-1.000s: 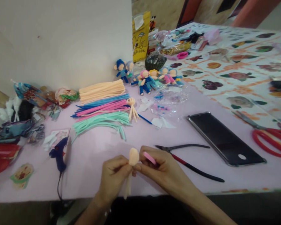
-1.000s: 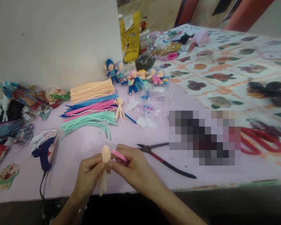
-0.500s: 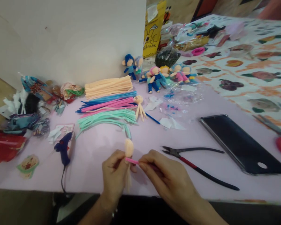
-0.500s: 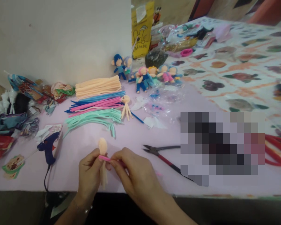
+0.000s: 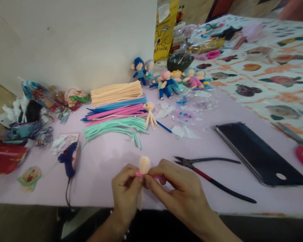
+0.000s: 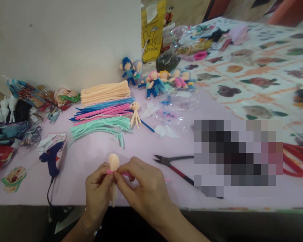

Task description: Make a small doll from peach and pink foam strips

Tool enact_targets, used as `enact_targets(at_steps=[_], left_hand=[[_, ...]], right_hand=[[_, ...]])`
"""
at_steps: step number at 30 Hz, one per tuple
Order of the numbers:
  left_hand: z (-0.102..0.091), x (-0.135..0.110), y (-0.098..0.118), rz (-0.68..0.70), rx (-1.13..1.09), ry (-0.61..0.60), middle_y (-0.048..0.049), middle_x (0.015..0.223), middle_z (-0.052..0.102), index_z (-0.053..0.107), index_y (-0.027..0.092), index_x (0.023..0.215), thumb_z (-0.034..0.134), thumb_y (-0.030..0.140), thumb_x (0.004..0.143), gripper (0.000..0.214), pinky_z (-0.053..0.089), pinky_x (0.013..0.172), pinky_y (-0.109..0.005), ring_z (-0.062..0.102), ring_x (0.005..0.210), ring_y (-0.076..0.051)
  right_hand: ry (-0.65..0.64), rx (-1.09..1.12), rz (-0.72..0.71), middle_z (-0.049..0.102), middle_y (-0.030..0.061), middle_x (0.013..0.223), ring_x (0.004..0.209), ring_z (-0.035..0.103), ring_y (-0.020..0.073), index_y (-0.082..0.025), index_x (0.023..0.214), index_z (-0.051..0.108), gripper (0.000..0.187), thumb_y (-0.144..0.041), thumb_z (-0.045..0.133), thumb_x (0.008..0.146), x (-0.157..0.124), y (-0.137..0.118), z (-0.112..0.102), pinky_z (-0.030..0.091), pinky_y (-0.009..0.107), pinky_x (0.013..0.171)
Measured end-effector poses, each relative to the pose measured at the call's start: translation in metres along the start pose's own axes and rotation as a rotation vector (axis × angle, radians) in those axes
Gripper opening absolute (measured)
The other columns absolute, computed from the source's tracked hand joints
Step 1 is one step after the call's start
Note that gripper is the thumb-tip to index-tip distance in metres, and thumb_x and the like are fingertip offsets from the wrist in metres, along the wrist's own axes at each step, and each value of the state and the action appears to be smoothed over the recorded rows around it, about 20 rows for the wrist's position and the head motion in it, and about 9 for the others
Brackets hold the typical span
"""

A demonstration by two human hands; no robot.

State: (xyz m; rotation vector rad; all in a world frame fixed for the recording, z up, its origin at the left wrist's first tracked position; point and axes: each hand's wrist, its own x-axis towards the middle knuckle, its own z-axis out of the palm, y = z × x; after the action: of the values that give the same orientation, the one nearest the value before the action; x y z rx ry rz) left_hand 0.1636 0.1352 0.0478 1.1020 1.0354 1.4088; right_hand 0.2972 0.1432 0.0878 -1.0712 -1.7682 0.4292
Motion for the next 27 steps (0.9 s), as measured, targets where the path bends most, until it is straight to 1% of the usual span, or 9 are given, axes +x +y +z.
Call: enact_targets(at_steps=[4, 8, 10, 14, 18, 24, 27], left_hand=[[-0.0007, -0.0023, -0.001, -0.011, 0.009, 0.0, 0.0013, 0.062, 0.059, 0.067, 0.018, 0.062, 0.065, 0.021, 0.081, 0.019, 0.044, 0.057, -0.022, 0.055, 0.06, -0.011], [0.0, -0.0044, -0.0025, -0.046, -0.02, 0.015, 0.001, 0.062, 0.059, 0.068, 0.017, 0.062, 0.066, 0.024, 0.081, 0.02, 0.044, 0.058, -0.022, 0.055, 0.061, -0.011], [0.0008, -0.0049, -0.0031, -0.061, -0.043, 0.022, 0.0012, 0.061, 0.059, 0.068, 0.017, 0.062, 0.067, 0.025, 0.08, 0.02, 0.043, 0.058, -0.022, 0.054, 0.06, -0.011], [0.0024, -0.0051, -0.0033, -0.089, -0.078, 0.041, 0.0005, 0.06, 0.059, 0.069, 0.017, 0.062, 0.068, 0.028, 0.079, 0.02, 0.044, 0.057, -0.022, 0.054, 0.059, -0.011], [0.0021, -0.0049, -0.0035, -0.094, -0.089, 0.032, -0.0004, 0.06, 0.06, 0.07, 0.017, 0.063, 0.068, 0.028, 0.079, 0.02, 0.044, 0.057, -0.022, 0.055, 0.059, -0.012], [0.0015, -0.0051, -0.005, -0.065, -0.033, 0.057, -0.0012, 0.061, 0.06, 0.07, 0.017, 0.062, 0.07, 0.033, 0.077, 0.022, 0.045, 0.056, -0.024, 0.054, 0.06, -0.013], [0.0064, -0.0048, -0.0028, -0.067, -0.071, 0.093, 0.0004, 0.057, 0.058, 0.068, 0.017, 0.06, 0.069, 0.035, 0.077, 0.025, 0.043, 0.054, -0.023, 0.052, 0.056, -0.012]], right_hand=[[0.021, -0.004, -0.012, 0.054, -0.002, 0.052, 0.045, 0.047, 0.0079, -0.017, 0.068, 0.063, 0.017, -0.016, 0.058, 0.084, -0.0008, 0.0004, -0.0003, 0.036, 0.02, 0.043], [0.025, 0.021, 0.005, 0.058, -0.0026, 0.052, 0.042, 0.047, 0.0069, -0.017, 0.073, 0.067, 0.013, -0.015, 0.059, 0.084, -0.0024, 0.0006, 0.0003, 0.035, 0.019, 0.041], [0.022, 0.037, 0.021, 0.06, -0.0028, 0.052, 0.042, 0.048, 0.0066, -0.017, 0.074, 0.067, 0.013, -0.014, 0.059, 0.083, -0.0033, 0.0004, 0.0008, 0.037, 0.019, 0.041], [0.024, 0.059, 0.04, 0.064, -0.0022, 0.054, 0.044, 0.054, 0.0073, -0.018, 0.072, 0.067, 0.014, -0.013, 0.06, 0.082, -0.0048, -0.0002, 0.0013, 0.041, 0.018, 0.044], [0.003, 0.071, 0.078, 0.068, -0.0016, 0.057, 0.046, 0.059, 0.0089, -0.019, 0.072, 0.067, 0.014, -0.014, 0.059, 0.081, -0.0036, -0.0009, 0.0005, 0.045, 0.018, 0.045], [0.004, 0.048, 0.101, 0.067, -0.001, 0.056, 0.044, 0.058, 0.0098, -0.019, 0.069, 0.066, 0.015, -0.014, 0.057, 0.08, -0.001, -0.0028, 0.0002, 0.047, 0.02, 0.046], [-0.003, 0.045, 0.095, 0.067, -0.0008, 0.056, 0.045, 0.058, 0.0097, -0.019, 0.067, 0.065, 0.016, -0.014, 0.057, 0.08, -0.0005, -0.0034, 0.0011, 0.047, 0.02, 0.048]])
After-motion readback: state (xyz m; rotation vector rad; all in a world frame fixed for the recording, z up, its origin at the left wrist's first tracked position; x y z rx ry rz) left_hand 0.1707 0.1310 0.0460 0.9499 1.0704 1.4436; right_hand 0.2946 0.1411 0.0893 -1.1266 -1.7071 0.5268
